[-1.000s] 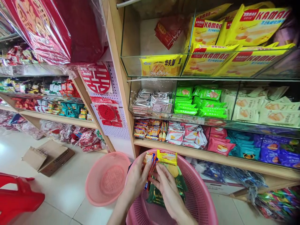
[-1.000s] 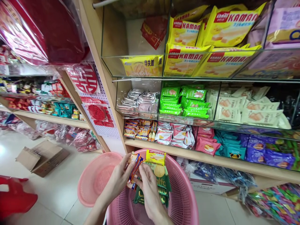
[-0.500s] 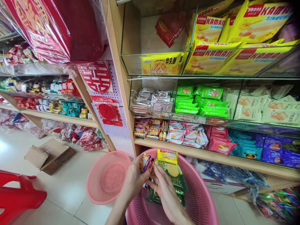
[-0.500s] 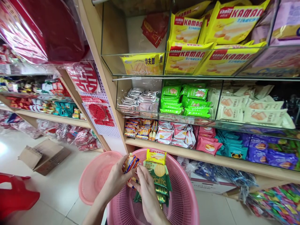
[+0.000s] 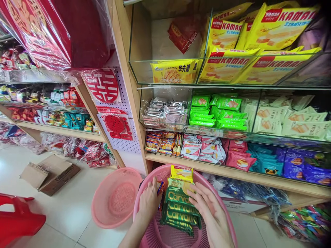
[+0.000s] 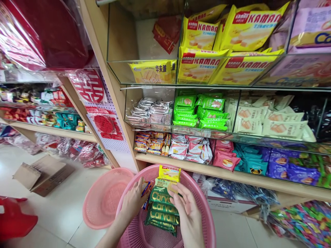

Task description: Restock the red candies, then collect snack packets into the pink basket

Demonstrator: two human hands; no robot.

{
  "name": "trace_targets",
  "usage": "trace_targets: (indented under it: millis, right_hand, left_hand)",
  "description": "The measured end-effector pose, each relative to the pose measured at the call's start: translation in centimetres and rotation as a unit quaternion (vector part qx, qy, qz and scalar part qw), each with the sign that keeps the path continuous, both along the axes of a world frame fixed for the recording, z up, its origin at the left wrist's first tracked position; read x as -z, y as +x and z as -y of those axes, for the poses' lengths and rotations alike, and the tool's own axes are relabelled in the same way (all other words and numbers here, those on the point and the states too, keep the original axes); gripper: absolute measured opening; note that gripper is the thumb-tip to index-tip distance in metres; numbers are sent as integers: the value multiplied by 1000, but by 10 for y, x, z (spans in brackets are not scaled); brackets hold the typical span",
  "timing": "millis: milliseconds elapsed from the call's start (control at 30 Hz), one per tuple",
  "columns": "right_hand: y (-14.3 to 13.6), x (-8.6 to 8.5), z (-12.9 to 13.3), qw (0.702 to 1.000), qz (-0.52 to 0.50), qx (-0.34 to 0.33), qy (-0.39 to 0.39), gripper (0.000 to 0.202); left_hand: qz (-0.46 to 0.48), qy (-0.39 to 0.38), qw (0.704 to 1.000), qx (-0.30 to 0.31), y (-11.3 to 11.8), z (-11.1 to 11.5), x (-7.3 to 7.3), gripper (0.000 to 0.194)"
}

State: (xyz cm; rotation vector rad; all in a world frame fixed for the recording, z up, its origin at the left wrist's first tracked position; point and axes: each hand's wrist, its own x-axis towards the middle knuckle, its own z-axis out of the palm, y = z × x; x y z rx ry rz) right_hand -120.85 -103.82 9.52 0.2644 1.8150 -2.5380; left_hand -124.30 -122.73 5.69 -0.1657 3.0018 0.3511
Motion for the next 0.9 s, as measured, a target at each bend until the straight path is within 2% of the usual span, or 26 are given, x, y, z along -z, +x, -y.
trace_targets:
  millis: [167,333,467,567,700,767,800,900]
  right_hand:
    - [2,3,2,1000,4,-16,11,44]
    - [6,6,8,1000,3,-14,15,42]
    - [8,4,11,1000,6,14,13,39]
    - [8,4,7,1000,15,-7,12,40]
    - [6,7,1,1000,13,-7,20,40]
    - [6,9,-1,1000,15,-11,21,42]
    - [6,10,-2,1000,17,-14,21,43]
    - [6,14,-6,999,25,-18,23,46]
  left_hand:
    - [40,-54,998,-1,-5,-6,6,56]
    - [52,-68,996,-5,-6,-8,15,60]
    - [54,-44,998,-1,-1,-5,9,64]
    - [46,-11,999,18,3,3,-5,64]
    - [-8,10,999,38,-10,25,-38,38]
    - [-80,-3,996,50,-29,38,-58,27]
    - [-133,-26,989,63,-41,45,-67,25]
    - [-190,-53,977,83,-84,58,-90,29]
